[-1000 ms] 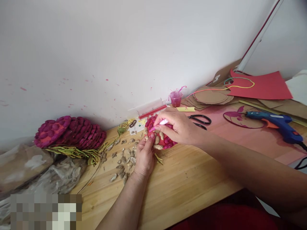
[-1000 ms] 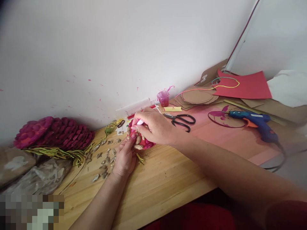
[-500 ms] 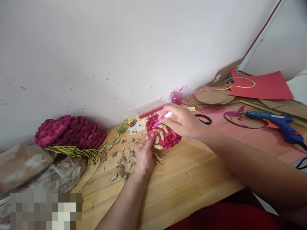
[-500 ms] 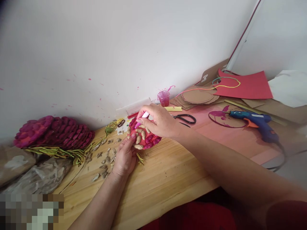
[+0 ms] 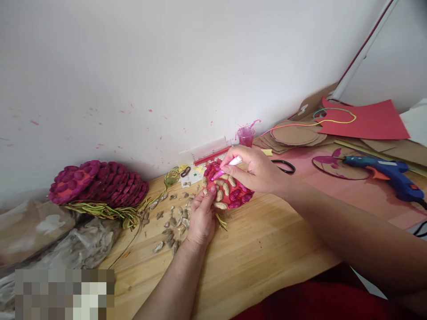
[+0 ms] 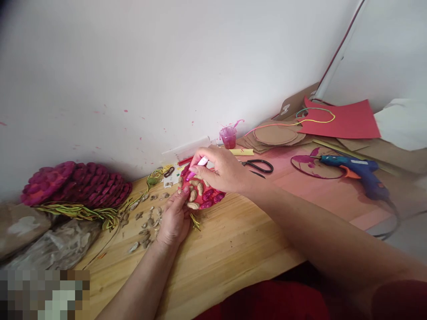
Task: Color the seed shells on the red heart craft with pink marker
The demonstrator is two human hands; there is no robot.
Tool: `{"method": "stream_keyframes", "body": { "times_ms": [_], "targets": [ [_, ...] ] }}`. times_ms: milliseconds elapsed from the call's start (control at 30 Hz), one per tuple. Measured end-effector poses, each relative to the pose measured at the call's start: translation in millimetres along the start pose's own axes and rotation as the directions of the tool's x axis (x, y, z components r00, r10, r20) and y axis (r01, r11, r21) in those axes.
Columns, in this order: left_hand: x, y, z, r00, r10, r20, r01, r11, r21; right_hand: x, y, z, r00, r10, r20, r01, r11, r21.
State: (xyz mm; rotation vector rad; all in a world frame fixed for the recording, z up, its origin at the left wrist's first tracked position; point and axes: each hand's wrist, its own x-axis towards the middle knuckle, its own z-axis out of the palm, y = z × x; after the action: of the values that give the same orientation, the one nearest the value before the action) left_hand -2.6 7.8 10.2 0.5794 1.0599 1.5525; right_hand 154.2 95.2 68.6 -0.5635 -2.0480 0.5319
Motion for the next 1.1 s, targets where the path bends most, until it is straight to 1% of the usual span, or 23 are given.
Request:
{"method": "stream_keyframes", "body": {
  "times_ms": [67,200,333,400,467,533,633,767,833,967,1100],
  "targets": [
    [0.8,0.2,0.1,1.000,0.000,-0.002,0.000,1.000,-0.008,-0.3,0.8,1.0,1.000,-0.003,-0.011,0.003,1.000,-0.012],
    [0.4,0.2,0.0,1.000,-0.010,0.007,0.010,1.000,-0.002,-0.2,2.8,1.7,0.996,0.047,-0.076,-0.049,0.998,-0.026],
    [-0.5,-0.9,-1.2,1.000,-0.007,-0.006,0.007,1.000,0.010,-0.1,1.5,2.2,1.000,0.015,-0.026,-0.015,1.000,-0.001],
    [-0.2,-1.6,-2.1,1.000,-0.005,-0.013,0.005,1.000,0.010,0.0,1.4,2.0,0.999,0.011,-0.047,-0.013,0.999,-0.043],
    [0.4,-2.0,-2.7,1.000,-0.007,-0.014,0.007,1.000,0.008,0.0,1.7,1.7,0.997,0.031,-0.074,-0.036,0.997,-0.072],
    [1.0,-2.1,-2.9,1.000,-0.007,-0.010,0.007,1.000,0.005,-0.2,1.8,1.7,0.997,0.035,-0.064,-0.039,0.998,-0.057],
    [1.5,-1.8,-2.6,1.000,0.000,-0.007,0.000,1.000,0.001,-0.3,2.4,2.2,0.999,0.009,-0.033,-0.010,0.999,-0.032],
    [1.0,-1.5,-2.2,1.000,-0.007,-0.004,0.007,1.000,0.003,0.4,5.1,1.7,0.995,0.021,-0.095,-0.029,0.996,-0.082],
    [0.5,-1.3,-1.9,1.000,-0.004,-0.009,0.004,1.000,0.002,0.6,5.7,1.6,0.992,0.022,-0.121,-0.031,0.997,-0.073],
    [0.4,-1.3,-1.6,1.000,0.012,-0.005,-0.012,1.000,-0.008,-0.3,3.9,3.3,0.994,0.028,-0.102,-0.031,0.999,-0.026],
    [0.9,-1.9,-2.5,1.000,0.013,0.009,-0.013,1.000,0.003,-0.5,4.6,3.7,0.993,0.065,-0.102,-0.070,0.996,-0.048]
  ]
}}
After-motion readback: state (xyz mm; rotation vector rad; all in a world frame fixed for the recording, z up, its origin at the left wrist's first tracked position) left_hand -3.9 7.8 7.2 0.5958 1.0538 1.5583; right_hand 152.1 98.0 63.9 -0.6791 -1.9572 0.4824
